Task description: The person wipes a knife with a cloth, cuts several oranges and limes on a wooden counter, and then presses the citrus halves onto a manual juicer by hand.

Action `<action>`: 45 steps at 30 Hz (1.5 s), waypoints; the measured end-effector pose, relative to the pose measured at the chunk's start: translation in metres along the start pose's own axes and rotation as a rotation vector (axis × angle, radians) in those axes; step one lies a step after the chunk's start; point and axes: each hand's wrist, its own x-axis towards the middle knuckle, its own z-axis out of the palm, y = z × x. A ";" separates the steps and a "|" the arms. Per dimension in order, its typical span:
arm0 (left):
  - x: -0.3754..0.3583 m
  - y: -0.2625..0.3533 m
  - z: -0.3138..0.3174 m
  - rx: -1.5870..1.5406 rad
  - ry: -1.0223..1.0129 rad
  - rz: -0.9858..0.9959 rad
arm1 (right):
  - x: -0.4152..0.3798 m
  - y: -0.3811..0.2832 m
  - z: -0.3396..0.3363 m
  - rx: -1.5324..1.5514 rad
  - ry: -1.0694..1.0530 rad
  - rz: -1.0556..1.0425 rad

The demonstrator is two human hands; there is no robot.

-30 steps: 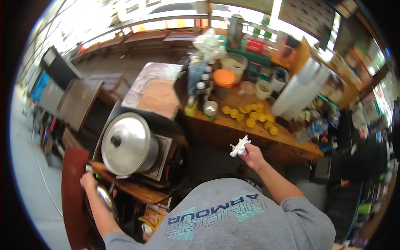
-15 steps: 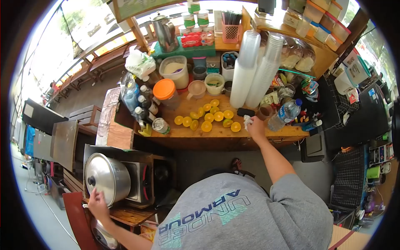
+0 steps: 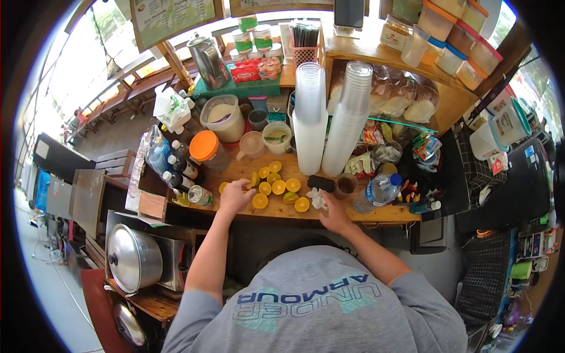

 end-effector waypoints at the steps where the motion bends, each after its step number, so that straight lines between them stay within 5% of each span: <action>1: 0.018 -0.006 0.012 0.000 0.002 -0.005 | -0.005 -0.007 -0.007 0.001 -0.005 -0.003; 4: 0.070 -0.022 0.037 0.128 0.061 -0.199 | -0.018 -0.016 -0.022 -0.063 -0.002 -0.024; 6: 0.102 -0.038 0.048 0.220 0.134 -0.287 | -0.029 -0.017 -0.028 0.069 -0.066 0.137; 15: 0.155 -0.065 0.054 0.261 0.036 -0.327 | -0.067 -0.008 -0.028 -0.036 -0.110 0.281; 19: 0.145 -0.072 0.061 0.268 0.037 -0.325 | -0.044 -0.028 -0.011 0.010 -0.124 0.308; 27: 0.077 -0.057 0.036 -0.156 0.380 -0.151 | 0.072 -0.096 0.076 0.221 -0.211 0.350; 29: 0.036 -0.027 0.029 -0.285 0.359 -0.098 | 0.092 -0.105 0.117 0.757 -0.096 0.403; 30: 0.017 -0.014 0.025 -0.283 0.304 -0.086 | 0.103 -0.120 0.123 0.759 -0.109 0.407; 32: -0.015 -0.010 0.042 -0.332 0.233 -0.022 | 0.120 -0.153 0.122 1.216 -0.205 0.735; 33: -0.025 -0.004 0.045 -0.336 0.251 0.012 | 0.119 -0.110 0.145 1.214 -0.434 0.647; 34: -0.032 -0.001 0.046 -0.341 0.268 0.046 | 0.116 -0.113 0.152 1.212 -0.449 0.653; 37: -0.039 -0.015 0.047 -0.344 0.137 0.169 | 0.101 -0.124 0.160 1.158 -0.120 0.732; 40: -0.049 -0.029 0.022 -0.540 0.009 0.100 | 0.094 -0.120 0.132 1.187 -0.126 0.881; 45: -0.055 -0.093 0.059 -0.203 -0.089 -0.334 | 0.069 -0.088 0.079 1.033 -0.256 0.758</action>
